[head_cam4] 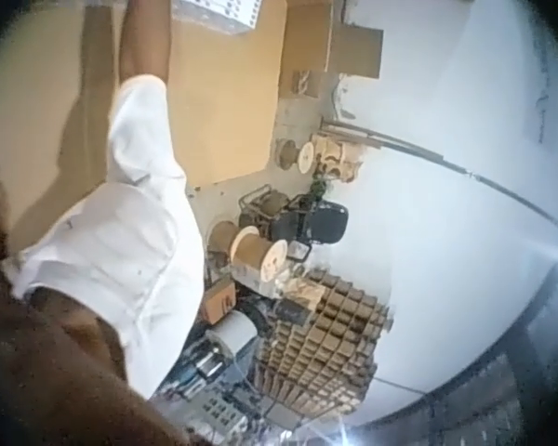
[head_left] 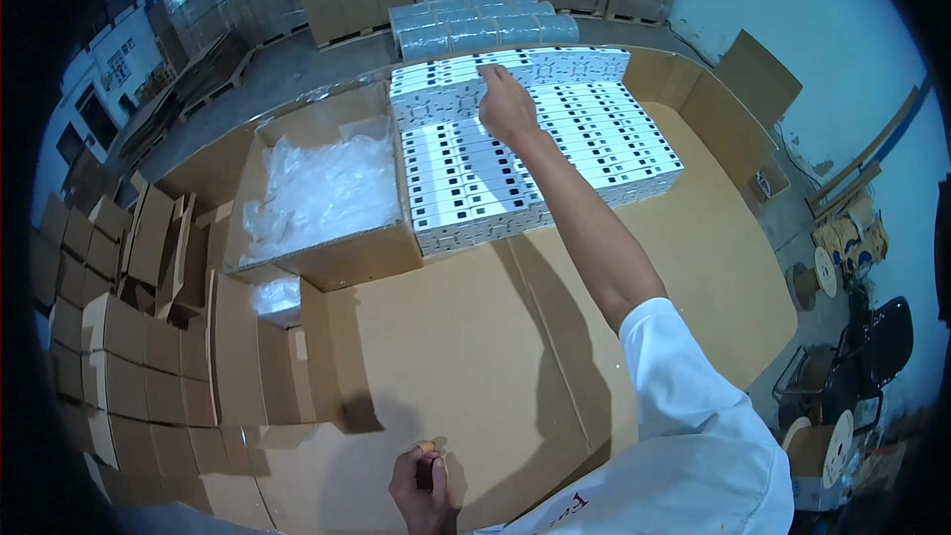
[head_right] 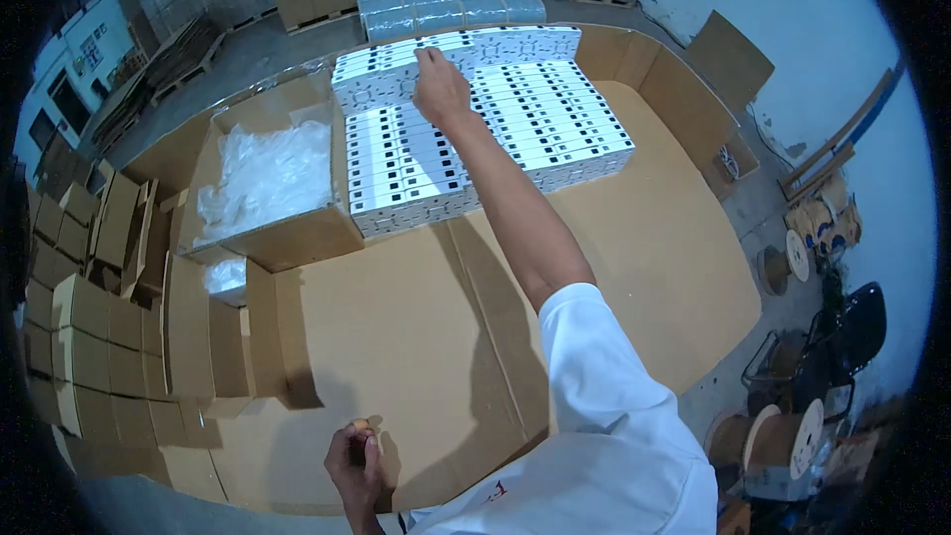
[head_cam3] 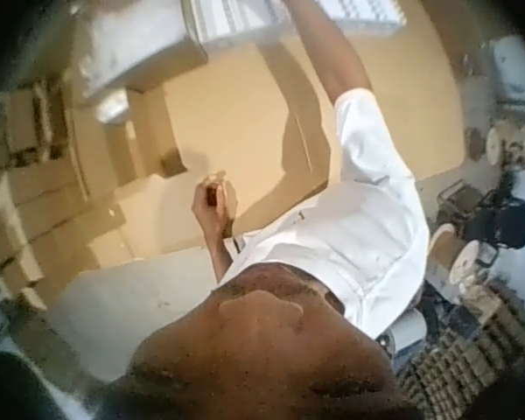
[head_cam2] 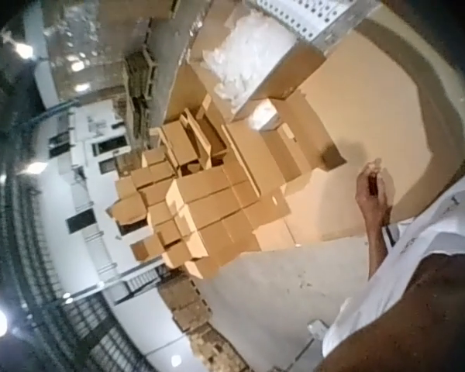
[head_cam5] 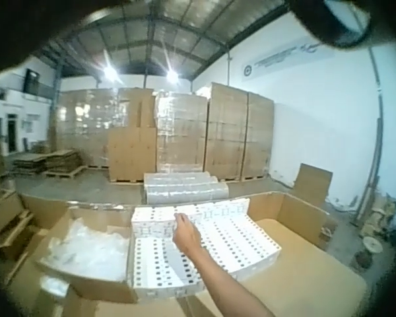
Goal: The recorder is taking small white boxes, placing a plastic bag around them, and putting them into a larger shipping carton.
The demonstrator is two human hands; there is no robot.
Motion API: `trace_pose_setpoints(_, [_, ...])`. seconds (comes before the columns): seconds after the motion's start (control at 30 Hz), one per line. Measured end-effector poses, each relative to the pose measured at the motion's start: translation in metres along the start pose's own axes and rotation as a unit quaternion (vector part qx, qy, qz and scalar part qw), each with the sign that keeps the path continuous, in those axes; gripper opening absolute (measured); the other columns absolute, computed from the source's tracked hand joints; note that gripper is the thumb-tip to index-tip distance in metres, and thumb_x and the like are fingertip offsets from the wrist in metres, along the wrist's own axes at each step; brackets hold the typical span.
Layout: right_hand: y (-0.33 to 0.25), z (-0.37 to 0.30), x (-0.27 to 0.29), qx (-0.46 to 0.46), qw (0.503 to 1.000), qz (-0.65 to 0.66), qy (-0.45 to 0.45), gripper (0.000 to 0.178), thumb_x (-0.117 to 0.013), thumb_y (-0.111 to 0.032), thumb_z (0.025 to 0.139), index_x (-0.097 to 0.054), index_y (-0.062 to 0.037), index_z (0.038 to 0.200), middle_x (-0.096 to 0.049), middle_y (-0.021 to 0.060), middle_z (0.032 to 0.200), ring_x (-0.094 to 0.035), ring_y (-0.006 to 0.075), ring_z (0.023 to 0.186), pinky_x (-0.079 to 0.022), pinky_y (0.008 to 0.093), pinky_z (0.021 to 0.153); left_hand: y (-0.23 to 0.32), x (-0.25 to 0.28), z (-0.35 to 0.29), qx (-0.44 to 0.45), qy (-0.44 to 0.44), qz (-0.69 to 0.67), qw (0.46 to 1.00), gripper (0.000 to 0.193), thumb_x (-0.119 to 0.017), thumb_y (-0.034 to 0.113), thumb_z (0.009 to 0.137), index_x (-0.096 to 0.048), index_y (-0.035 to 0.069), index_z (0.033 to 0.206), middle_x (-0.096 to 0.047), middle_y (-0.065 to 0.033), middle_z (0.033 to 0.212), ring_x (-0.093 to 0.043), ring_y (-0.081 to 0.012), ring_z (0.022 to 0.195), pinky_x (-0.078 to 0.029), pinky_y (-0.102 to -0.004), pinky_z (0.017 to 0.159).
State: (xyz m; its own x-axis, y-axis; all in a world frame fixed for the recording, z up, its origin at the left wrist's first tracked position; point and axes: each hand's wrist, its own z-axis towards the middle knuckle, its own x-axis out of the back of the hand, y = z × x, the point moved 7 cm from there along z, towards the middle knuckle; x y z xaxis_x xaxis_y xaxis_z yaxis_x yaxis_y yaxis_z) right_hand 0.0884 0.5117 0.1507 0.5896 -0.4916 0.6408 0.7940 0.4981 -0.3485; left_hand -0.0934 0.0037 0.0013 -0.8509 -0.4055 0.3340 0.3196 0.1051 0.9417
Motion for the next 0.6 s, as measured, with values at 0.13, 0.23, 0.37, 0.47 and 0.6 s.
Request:
trace_pose_setpoints(0.13, [0.009, 0.010, -0.008, 0.010, 1.000, -0.004, -0.012, 0.040, -0.060, 0.001, 0.084, -0.058, -0.0064, 0.123, -0.059, 0.0133, 0.126, -0.062, 0.0356, 0.110, -0.054, 0.0461, 0.091, 0.012, -0.006, 0.002, -0.004, 0.008, 0.020, 1.000, 0.015, -0.062, -0.001, 0.090, -0.064, -0.003, 0.105, -0.067, -0.0089, 0.090, -0.064, -0.0158, 0.082, -0.053, -0.0288, 0.077])
trace_pose_setpoints(0.23, [0.007, 0.013, -0.016, 0.032, 0.999, -0.008, -0.018, 0.041, -0.060, 0.003, 0.082, -0.059, -0.0061, 0.122, -0.060, 0.0122, 0.123, -0.062, 0.0346, 0.110, -0.055, 0.0446, 0.090, 0.012, -0.008, -0.002, -0.005, 0.022, 0.029, 0.999, 0.016, -0.062, -0.001, 0.090, -0.065, -0.003, 0.105, -0.067, -0.0095, 0.090, -0.065, -0.0166, 0.083, -0.053, -0.0289, 0.078])
trace_pose_setpoints(0.37, [0.002, 0.014, -0.017, 0.046, 0.999, 0.000, -0.014, 0.041, -0.058, 0.006, 0.084, -0.061, -0.0030, 0.124, -0.057, 0.0152, 0.122, -0.062, 0.0365, 0.107, -0.054, 0.0456, 0.089, 0.016, -0.009, -0.003, 0.007, 0.040, 0.003, 0.999, 0.016, -0.063, -0.001, 0.089, -0.066, -0.003, 0.105, -0.067, -0.0100, 0.090, -0.065, -0.0167, 0.083, -0.053, -0.0289, 0.080])
trace_pose_setpoints(0.47, [0.005, 0.011, -0.017, 0.035, 0.999, -0.005, -0.031, 0.039, -0.062, 0.005, 0.083, -0.062, -0.0023, 0.121, -0.055, 0.0150, 0.120, -0.062, 0.0364, 0.106, -0.054, 0.0454, 0.089, 0.025, -0.007, -0.001, 0.002, 0.029, 0.042, 0.999, 0.016, -0.062, -0.002, 0.090, -0.066, -0.003, 0.105, -0.067, -0.0093, 0.089, -0.065, -0.0166, 0.080, -0.053, -0.0290, 0.077])
trace_pose_setpoints(0.6, [0.006, -0.005, -0.018, 0.022, 0.999, 0.016, -0.042, 0.033, -0.066, 0.000, 0.084, -0.065, -0.0066, 0.117, -0.055, 0.0147, 0.125, -0.062, 0.0369, 0.107, -0.054, 0.0459, 0.090, 0.012, 0.004, -0.006, -0.009, 0.026, 0.066, 0.997, 0.014, -0.062, -0.001, 0.091, -0.066, -0.002, 0.104, -0.067, -0.0085, 0.087, -0.064, -0.0150, 0.075, -0.053, -0.0280, 0.071])
